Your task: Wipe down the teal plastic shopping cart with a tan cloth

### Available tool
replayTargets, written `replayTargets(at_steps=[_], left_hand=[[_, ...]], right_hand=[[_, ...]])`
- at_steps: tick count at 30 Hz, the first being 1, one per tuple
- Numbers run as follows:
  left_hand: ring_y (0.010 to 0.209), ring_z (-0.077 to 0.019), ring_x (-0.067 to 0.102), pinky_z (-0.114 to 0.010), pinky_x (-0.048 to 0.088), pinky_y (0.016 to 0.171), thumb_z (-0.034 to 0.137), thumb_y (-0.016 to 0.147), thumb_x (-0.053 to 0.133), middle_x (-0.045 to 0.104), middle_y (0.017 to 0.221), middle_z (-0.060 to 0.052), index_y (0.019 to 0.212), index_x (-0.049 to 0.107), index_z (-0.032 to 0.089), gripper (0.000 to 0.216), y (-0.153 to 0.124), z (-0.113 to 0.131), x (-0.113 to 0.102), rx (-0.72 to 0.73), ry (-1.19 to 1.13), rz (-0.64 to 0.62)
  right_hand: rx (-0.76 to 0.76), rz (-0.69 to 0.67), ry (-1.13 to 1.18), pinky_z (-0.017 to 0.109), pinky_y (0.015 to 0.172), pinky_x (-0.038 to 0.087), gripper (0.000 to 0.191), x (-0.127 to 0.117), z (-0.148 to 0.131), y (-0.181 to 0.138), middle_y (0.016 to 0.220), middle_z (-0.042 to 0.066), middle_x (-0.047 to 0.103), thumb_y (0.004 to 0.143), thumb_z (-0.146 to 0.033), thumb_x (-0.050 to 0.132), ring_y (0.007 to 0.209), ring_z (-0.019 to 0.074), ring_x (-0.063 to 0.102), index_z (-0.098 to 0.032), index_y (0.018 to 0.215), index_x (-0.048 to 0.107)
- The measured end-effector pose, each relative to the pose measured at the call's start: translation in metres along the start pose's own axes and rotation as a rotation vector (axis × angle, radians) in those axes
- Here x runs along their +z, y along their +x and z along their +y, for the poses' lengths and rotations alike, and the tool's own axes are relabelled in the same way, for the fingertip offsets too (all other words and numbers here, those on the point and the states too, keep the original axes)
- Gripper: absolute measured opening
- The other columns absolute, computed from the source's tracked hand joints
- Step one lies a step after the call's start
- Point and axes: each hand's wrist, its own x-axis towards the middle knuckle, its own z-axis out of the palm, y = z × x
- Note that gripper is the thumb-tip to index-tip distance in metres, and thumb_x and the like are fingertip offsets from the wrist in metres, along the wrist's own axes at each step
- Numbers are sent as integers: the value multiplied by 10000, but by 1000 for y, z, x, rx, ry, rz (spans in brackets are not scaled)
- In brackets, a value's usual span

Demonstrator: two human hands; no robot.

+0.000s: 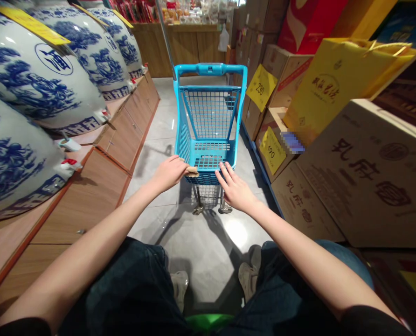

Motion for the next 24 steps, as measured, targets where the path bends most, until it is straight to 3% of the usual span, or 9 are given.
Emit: replayTargets(at_steps=[8, 15, 18, 21, 24], left_hand=[[779, -246, 679, -390, 502, 849, 293, 1166, 476, 731, 774, -89, 906, 739, 155, 394, 15, 22, 6, 84, 16, 53], [794, -242, 697, -396, 491, 829, 297, 1184, 424, 787, 843, -80, 1023, 766, 148, 406, 33, 54, 8, 112, -8, 149], [884, -252, 731, -402, 522, 893, 262, 1158, 462, 817, 932, -93, 1224, 754, 113, 334, 36, 66, 6, 123, -47, 135], [1071, -260, 757, -437, 512, 1100, 247, 1125, 522, 834, 1112, -127, 1415, 689, 98, 366, 37, 73, 3, 151, -98, 101], [1260, -286, 736, -525, 417, 1276, 283, 1131, 525, 824, 1270, -131, 1367, 733, 153, 340, 39, 73, -1, 119, -133, 75]], right_hand=[[-40, 22, -42, 641, 1328, 436, 1011, -7, 37, -21, 1862, 272, 146, 839, -14, 607, 1752, 419, 189, -48, 1781, 241], [104, -33, -88, 623, 1346, 405, 1014, -23, 53, -39, 1859, 208, 242, 865, -51, 589, 1732, 372, 295, -132, 1803, 215], [165, 8, -53, 661, 1340, 403, 1006, -23, 52, -42, 1857, 240, 229, 918, -105, 583, 1729, 401, 290, -105, 1813, 123], [170, 84, 11, 673, 1343, 404, 985, -22, 36, -38, 1865, 265, 183, 975, -169, 580, 1738, 422, 249, -82, 1813, 69], [35, 82, 64, 656, 1353, 400, 935, -21, 12, -30, 1870, 226, 221, 974, -135, 552, 1750, 394, 226, -133, 1814, 143]])
